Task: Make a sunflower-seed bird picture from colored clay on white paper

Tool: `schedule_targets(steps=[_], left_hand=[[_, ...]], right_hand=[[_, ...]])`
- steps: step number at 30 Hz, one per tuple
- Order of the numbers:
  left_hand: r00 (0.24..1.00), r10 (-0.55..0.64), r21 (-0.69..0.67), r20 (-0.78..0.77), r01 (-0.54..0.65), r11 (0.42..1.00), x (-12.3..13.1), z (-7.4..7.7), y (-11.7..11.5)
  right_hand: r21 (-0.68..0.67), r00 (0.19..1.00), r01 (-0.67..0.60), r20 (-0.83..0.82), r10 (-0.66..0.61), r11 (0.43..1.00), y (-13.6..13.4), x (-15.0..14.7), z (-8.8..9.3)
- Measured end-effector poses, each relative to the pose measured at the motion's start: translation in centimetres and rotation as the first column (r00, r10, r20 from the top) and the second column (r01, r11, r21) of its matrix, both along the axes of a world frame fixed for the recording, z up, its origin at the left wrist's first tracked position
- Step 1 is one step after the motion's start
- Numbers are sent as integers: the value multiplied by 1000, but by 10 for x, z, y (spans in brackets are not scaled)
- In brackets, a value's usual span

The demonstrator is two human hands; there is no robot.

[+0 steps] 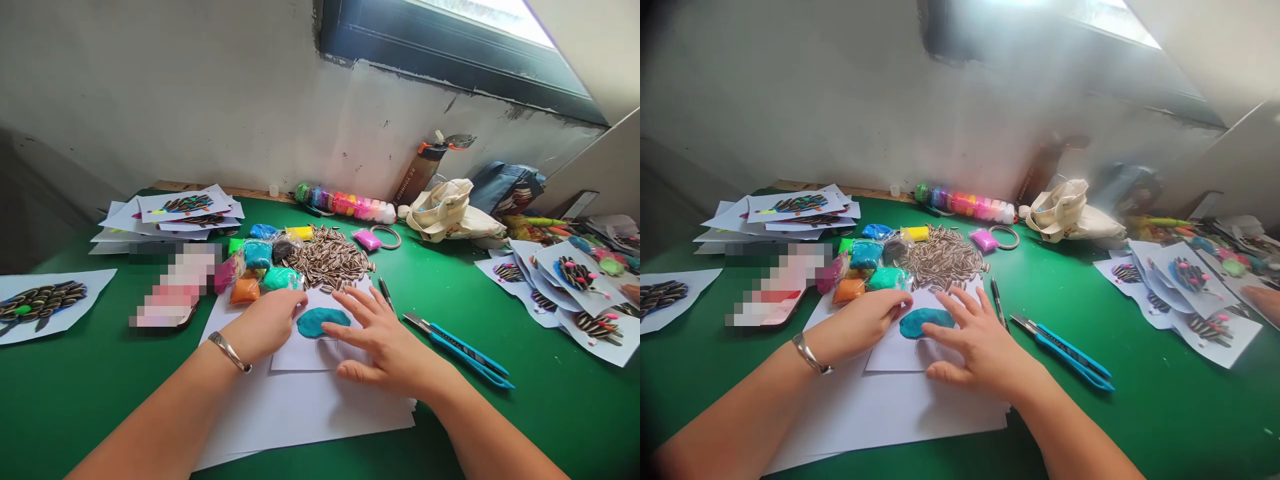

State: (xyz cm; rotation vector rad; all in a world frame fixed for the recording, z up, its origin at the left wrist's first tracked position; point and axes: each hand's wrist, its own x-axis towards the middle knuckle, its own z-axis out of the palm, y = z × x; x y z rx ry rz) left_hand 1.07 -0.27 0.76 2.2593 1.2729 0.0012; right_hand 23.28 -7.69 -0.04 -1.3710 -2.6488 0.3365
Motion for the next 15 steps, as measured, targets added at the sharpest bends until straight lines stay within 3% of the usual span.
schedule_targets(steps=[15], left_hand=[[1000,-2,15,14,2,1000,-2,-6,-1]], right_hand=[[28,997,-56,56,54,998,-3,-9,-3]])
